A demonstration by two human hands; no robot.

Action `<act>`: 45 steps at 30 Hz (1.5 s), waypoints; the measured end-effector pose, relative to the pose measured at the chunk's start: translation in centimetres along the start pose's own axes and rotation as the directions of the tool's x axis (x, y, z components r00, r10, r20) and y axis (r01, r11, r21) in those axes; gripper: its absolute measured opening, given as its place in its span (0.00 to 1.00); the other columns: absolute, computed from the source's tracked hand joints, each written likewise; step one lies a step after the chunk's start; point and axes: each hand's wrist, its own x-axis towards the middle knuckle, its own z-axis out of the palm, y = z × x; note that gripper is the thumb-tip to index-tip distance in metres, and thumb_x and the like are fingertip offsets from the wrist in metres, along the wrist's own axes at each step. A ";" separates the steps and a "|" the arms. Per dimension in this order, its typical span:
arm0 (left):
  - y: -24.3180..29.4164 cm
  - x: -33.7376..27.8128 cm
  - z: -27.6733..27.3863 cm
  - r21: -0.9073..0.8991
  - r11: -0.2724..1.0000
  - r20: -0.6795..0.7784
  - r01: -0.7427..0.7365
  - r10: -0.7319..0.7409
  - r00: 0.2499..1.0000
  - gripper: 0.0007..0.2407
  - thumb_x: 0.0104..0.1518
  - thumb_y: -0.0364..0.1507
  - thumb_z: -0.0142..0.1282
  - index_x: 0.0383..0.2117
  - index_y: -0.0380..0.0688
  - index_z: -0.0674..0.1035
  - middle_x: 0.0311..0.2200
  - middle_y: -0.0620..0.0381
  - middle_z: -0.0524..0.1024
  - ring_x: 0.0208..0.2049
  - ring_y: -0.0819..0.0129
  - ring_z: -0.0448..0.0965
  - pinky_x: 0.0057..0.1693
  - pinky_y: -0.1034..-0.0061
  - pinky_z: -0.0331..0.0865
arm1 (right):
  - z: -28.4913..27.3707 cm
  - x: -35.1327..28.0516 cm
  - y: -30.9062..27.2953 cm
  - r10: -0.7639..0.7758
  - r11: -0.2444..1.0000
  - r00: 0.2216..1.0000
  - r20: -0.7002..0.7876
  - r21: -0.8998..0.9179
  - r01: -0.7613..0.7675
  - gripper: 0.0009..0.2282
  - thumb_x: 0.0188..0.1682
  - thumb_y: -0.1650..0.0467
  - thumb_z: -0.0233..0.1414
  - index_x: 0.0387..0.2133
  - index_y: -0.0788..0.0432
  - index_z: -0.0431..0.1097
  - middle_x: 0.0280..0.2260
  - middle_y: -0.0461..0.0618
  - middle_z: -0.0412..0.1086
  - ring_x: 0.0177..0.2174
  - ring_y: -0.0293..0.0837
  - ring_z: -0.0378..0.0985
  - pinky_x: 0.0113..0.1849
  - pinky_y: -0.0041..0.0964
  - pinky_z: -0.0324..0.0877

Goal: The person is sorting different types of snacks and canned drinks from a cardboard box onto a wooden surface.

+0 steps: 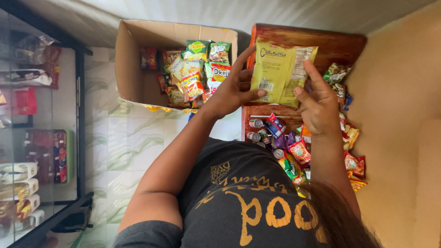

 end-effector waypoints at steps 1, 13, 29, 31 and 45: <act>0.0 -0.1 -0.1 0.003 1.000 -0.003 -0.001 0.001 1.000 0.43 0.58 0.20 0.66 0.74 0.60 0.45 0.62 0.40 0.71 0.61 0.57 0.76 0.64 0.62 0.74 | 0.3 0.1 0.2 0.000 1.000 1.000 0.003 0.003 0.000 0.28 0.55 0.84 0.51 0.71 0.62 0.59 0.60 0.54 0.68 0.48 0.40 0.69 0.41 0.31 0.65; 0.0 0.5 -0.1 0.006 0.999 -0.098 0.037 -0.036 0.994 0.32 0.60 0.26 0.65 0.68 0.44 0.58 0.53 0.48 0.77 0.56 0.63 0.77 0.61 0.68 0.74 | 1.1 0.3 1.5 -0.129 0.991 0.992 -0.004 0.035 0.129 0.20 0.60 0.82 0.54 0.66 0.65 0.65 0.52 0.54 0.72 0.50 0.41 0.73 0.55 0.36 0.70; 0.0 0.9 -0.6 -0.036 0.999 -0.064 0.020 -0.023 0.998 0.21 0.59 0.24 0.65 0.58 0.39 0.70 0.52 0.52 0.79 0.55 0.66 0.78 0.61 0.68 0.73 | 1.9 0.9 2.2 -0.200 0.974 0.957 -0.210 -0.145 0.172 0.13 0.55 0.78 0.59 0.53 0.68 0.72 0.48 0.52 0.74 0.45 0.38 0.77 0.48 0.30 0.72; 0.0 1.1 -0.8 -0.056 0.998 -0.065 0.021 -0.024 0.998 0.22 0.59 0.25 0.65 0.58 0.39 0.70 0.52 0.52 0.79 0.54 0.66 0.78 0.61 0.67 0.73 | 1.5 0.6 2.6 -0.193 0.967 0.957 -0.217 -0.210 0.147 0.10 0.56 0.77 0.60 0.50 0.68 0.76 0.44 0.48 0.72 0.41 0.36 0.75 0.44 0.28 0.71; 2.8 1.0 -0.2 -0.128 0.989 -0.293 0.069 -0.104 0.950 0.17 0.55 0.33 0.69 0.44 0.33 0.80 0.37 0.51 0.83 0.36 0.69 0.83 0.44 0.73 0.78 | 4.5 -0.4 1.6 -0.071 0.996 0.997 -0.042 -0.051 0.068 0.14 0.52 0.76 0.58 0.52 0.66 0.71 0.46 0.46 0.75 0.46 0.36 0.76 0.50 0.30 0.71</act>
